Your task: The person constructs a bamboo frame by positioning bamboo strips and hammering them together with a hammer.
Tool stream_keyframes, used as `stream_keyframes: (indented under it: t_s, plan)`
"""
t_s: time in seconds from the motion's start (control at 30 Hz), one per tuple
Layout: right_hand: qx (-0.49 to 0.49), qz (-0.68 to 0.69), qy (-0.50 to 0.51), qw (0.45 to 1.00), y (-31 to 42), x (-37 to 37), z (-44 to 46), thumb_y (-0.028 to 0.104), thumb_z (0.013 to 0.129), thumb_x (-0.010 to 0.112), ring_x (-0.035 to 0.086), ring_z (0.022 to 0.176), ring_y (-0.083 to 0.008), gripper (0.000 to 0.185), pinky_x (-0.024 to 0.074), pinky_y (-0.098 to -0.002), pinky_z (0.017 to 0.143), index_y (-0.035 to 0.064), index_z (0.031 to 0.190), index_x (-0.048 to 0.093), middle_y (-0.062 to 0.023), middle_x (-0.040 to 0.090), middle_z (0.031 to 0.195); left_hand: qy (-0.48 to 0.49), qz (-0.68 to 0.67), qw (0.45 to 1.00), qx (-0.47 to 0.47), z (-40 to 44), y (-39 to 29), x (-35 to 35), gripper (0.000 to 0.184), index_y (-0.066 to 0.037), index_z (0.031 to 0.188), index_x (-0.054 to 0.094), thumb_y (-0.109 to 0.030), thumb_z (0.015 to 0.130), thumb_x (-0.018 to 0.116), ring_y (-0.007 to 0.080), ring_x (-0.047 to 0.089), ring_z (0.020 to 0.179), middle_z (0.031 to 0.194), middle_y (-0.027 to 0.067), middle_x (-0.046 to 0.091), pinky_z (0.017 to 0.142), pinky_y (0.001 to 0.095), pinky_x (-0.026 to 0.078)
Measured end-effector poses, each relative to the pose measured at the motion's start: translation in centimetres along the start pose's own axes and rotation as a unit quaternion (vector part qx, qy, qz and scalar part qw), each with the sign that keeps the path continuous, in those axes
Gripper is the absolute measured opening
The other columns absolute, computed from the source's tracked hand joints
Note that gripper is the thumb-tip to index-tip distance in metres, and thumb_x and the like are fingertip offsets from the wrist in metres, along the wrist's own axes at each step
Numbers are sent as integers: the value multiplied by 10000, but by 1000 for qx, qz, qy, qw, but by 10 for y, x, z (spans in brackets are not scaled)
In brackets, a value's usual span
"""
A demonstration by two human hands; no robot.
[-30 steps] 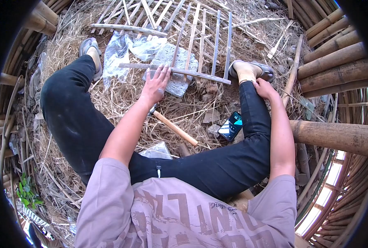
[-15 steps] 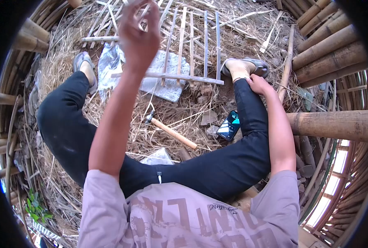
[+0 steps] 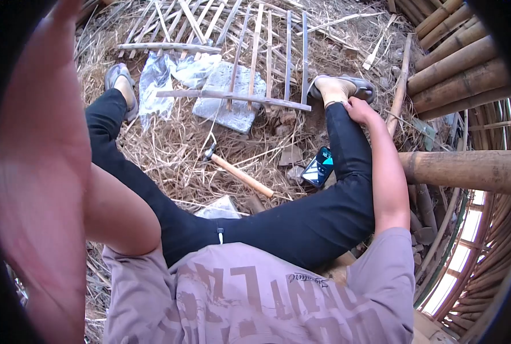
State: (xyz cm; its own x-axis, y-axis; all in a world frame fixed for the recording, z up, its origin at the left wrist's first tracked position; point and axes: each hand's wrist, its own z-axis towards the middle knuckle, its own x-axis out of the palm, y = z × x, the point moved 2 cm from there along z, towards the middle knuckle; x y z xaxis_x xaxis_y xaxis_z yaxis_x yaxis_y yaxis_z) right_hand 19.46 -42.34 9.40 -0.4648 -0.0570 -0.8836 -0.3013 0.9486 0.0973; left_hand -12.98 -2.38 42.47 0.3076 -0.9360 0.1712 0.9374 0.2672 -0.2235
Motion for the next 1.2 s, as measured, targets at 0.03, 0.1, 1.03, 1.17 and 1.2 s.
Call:
stream_keyframes:
  t_s: [0.03, 0.1, 1.03, 1.17, 1.2]
  plan:
    - [2, 1, 8, 1000, 0, 0, 1, 361, 986, 534, 600, 1130, -422, 427, 467, -469, 959, -23, 1153, 617, -283, 639, 1163, 0, -1, 1000, 0, 2, 0, -1, 246, -12, 1117, 614, -159, 920, 619, 180, 611, 919, 1017, 124, 628, 790, 314, 510]
    - [-1, -2, 11, 1000, -2, 2, -3, 361, 988, 527, 600, 1131, -421, 426, 467, -468, 957, -23, 1148, 617, -285, 638, 1162, -4, -1, 1000, -7, 0, 2, -5, 242, -13, 1115, 611, -159, 922, 614, 178, 606, 911, 1008, 120, 623, 786, 313, 506]
    - [1, -3, 11, 1000, 3, -3, -3, 359, 994, 502, 588, 1146, -428, 439, 455, -484, 971, -26, 1176, 608, -288, 628, 1184, 19, -57, 998, -21, -18, -8, 9, 194, -19, 1084, 575, -162, 957, 544, 146, 536, 798, 883, 68, 557, 730, 293, 447]
    - [7, 1, 17, 1000, 2, -2, -1, 371, 993, 510, 590, 1145, -429, 446, 460, -477, 971, -20, 1186, 603, -289, 627, 1185, 16, -56, 998, -21, -18, -7, 8, 188, -20, 1079, 570, -162, 962, 534, 141, 526, 782, 865, 61, 548, 722, 290, 439]
    - [10, -2, 22, 1000, 1, -2, 1, 371, 994, 506, 574, 1171, -430, 460, 449, -477, 994, -28, 1207, 590, -294, 613, 1211, 13, -56, 998, -17, -18, -6, 7, 187, -20, 1078, 569, -163, 963, 531, 140, 524, 778, 861, 59, 546, 720, 290, 436]
